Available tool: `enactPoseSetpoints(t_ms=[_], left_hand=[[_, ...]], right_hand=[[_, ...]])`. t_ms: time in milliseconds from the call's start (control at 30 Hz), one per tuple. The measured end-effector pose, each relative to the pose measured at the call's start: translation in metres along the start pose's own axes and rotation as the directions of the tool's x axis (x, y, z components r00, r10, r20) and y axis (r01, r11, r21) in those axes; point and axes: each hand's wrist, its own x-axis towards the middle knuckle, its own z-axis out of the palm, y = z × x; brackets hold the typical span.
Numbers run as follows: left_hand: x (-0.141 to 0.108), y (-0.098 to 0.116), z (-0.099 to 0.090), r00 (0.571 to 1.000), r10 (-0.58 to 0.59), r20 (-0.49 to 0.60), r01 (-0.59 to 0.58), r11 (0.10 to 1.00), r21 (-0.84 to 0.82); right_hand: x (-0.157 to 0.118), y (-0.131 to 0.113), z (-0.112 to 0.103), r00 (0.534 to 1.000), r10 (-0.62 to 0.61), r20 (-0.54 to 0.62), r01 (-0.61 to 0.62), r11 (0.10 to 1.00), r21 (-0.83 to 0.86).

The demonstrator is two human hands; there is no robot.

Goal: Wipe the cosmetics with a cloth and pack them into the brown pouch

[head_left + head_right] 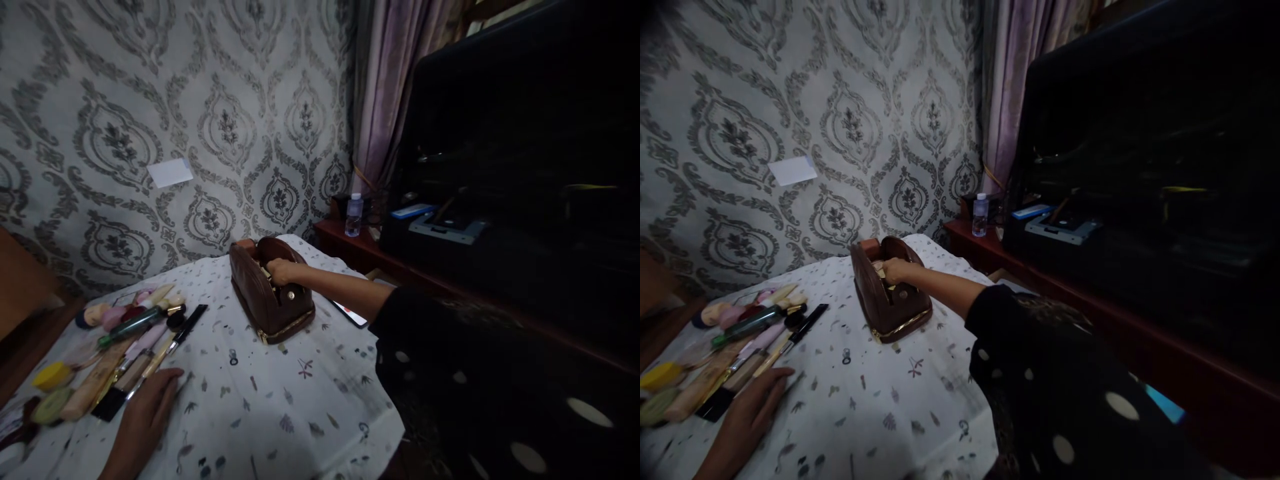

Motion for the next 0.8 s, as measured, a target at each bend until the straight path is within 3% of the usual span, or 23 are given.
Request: enactPoseSetpoints(t_ms=[100, 200, 300, 367, 467, 600, 800], left_hand=[[-0.006, -0.004, 0.002, 0.988, 0.126, 0.086, -0.130, 0.991, 0.040], [-0.017, -0.013, -0.004, 0.958, 0.213, 0.193, -0.234, 0.968, 0.091], [-0.029, -0.022, -0.019, 0.938, 0.216, 0.271, -0.254, 0.961, 0.112], [-0.033, -0.029, -0.034, 0.898, 0.257, 0.357, -0.300, 0.951, 0.070], [-0.034, -0.035, -0.051, 0.825, 0.301, 0.479, -0.343, 0.939, -0.001], [-0.032, -0.035, -0.053, 0.874, 0.222, 0.433, -0.254, 0.967, 0.016], [-0.027, -0.009, -0.039, 0.938, 0.173, 0.302, -0.215, 0.970, 0.111]], right_hand=[[-0.024, 0.000, -0.010, 0.999, -0.037, -0.002, 0.037, 0.999, -0.015], [-0.068, -0.005, -0.004, 0.995, -0.065, -0.082, 0.061, 0.997, -0.046], [-0.113, -0.007, 0.023, 0.980, -0.105, -0.171, 0.091, 0.992, -0.089], [-0.132, -0.003, 0.049, 0.933, -0.208, -0.294, 0.179, 0.976, -0.125], [-0.142, 0.007, 0.088, 0.845, -0.269, -0.462, 0.230, 0.963, -0.140], [-0.137, 0.013, 0.118, 0.822, -0.267, -0.504, 0.235, 0.964, -0.127], [-0.139, 0.015, 0.121, 0.790, -0.277, -0.548, 0.273, 0.958, -0.090]])
